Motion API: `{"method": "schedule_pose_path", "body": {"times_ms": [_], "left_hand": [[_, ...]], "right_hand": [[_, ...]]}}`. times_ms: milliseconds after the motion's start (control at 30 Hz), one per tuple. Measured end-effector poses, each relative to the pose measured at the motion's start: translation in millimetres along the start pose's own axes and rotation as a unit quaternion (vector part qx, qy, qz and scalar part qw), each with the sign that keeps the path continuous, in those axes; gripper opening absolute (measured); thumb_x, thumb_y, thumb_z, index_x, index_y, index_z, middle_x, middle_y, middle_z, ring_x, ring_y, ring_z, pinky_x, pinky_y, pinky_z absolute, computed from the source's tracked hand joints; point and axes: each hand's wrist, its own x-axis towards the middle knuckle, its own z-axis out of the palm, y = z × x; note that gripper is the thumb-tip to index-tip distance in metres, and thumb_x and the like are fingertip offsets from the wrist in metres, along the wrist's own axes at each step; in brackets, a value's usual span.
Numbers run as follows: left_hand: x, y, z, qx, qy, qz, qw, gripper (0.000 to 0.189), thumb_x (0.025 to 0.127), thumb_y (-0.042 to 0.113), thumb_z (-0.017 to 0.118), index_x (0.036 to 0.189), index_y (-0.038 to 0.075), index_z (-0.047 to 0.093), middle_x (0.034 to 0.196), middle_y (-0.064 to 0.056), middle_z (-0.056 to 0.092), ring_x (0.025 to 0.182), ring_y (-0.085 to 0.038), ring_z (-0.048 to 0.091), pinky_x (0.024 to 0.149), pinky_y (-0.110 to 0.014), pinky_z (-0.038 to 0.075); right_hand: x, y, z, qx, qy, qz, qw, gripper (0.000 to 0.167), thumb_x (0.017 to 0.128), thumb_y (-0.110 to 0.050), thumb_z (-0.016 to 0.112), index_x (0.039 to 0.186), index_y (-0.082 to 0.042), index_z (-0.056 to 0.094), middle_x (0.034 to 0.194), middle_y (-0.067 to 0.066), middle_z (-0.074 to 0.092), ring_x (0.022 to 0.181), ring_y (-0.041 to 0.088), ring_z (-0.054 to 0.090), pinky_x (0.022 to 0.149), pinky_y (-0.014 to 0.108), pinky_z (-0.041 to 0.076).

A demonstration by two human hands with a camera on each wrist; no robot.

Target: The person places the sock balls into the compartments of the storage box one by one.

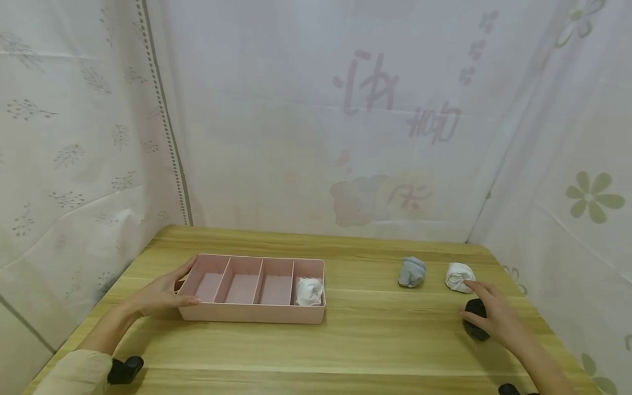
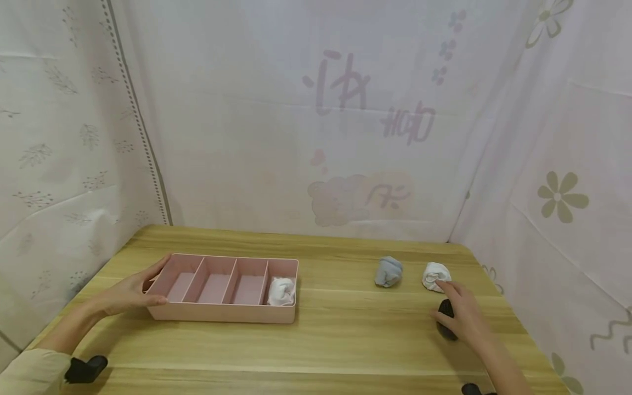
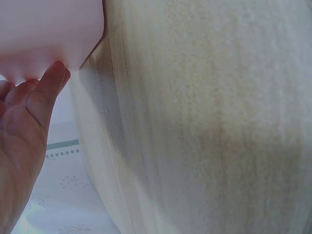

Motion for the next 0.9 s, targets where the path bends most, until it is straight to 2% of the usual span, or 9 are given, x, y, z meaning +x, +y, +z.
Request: {"method": "schedule_pose_path", "body": {"times_ms": [267, 467, 900], "left_hand": [[-1.0, 0.0, 0.0, 0.004, 0.002, -0.001, 1.0, 0.102, 0.081, 0.015, 0.072, 0.148, -0.004, -0.001, 0.146, -0.042, 0.009, 0.125, -0.057, 0.028, 0.082, -0.011, 0.039], [-0.8, -0.3, 0.7, -0.008, -0.003, 0.002, 1.0, 0.101, 0.082, 0.013, 0.071, 0.149, -0.003, -0.002, 0.146, -0.042, 0.007, 0.126, -0.058, 0.025, 0.082, -0.011, 0.039], [0.0, 2.3, 0.0, -0.003, -0.001, 0.015, 0.9999, 0.1, 0.081, 0.011, 0.071, 0.148, -0.006, -0.002, 0.145, -0.043, 0.009, 0.124, -0.058, 0.028, 0.082, -0.012, 0.04]], "right_hand": [[-17.1, 19.3, -0.3, -0.017, -0.064, 0.049, 0.9966, 0.08, 0.061, -0.021, 0.086, 0.124, 0.01, 0.048, 0.113, 0.036, 0.051, 0.096, 0.052, 0.051, 0.071, 0.06, 0.044], [-20.3, 23.2, 4.3, -0.027, -0.11, 0.077, 0.9906, 0.087, 0.06, -0.021, 0.086, 0.128, 0.011, 0.042, 0.113, 0.04, 0.048, 0.095, 0.056, 0.051, 0.072, 0.062, 0.044], [-27.5, 35.7, 16.2, -0.046, -0.103, 0.057, 0.992, 0.085, 0.054, -0.013, 0.087, 0.124, 0.01, 0.044, 0.108, 0.04, 0.049, 0.092, 0.053, 0.052, 0.07, 0.06, 0.046]]}}
